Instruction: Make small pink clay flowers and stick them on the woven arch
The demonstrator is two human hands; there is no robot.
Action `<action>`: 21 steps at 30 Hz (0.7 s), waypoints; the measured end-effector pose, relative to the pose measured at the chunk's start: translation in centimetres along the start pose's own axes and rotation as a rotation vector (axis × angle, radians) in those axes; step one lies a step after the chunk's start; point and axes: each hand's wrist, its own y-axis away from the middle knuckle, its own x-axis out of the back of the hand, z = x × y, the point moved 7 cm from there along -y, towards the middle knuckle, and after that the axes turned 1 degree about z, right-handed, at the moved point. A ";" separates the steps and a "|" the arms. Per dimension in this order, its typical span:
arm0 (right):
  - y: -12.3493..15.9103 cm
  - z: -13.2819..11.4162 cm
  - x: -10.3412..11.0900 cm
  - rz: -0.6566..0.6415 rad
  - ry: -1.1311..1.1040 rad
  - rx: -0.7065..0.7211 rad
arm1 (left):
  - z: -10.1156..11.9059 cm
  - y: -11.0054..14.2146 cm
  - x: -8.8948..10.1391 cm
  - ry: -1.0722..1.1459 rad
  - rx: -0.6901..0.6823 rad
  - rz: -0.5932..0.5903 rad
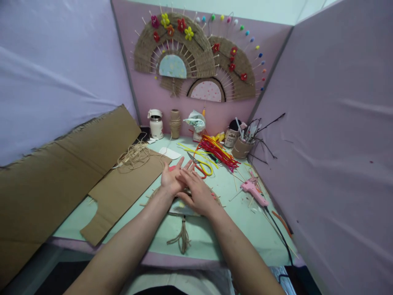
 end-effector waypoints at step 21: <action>-0.1 -0.1 -0.5 -0.019 -0.055 -0.005 | -0.1 -0.4 0.5 -0.010 0.011 0.002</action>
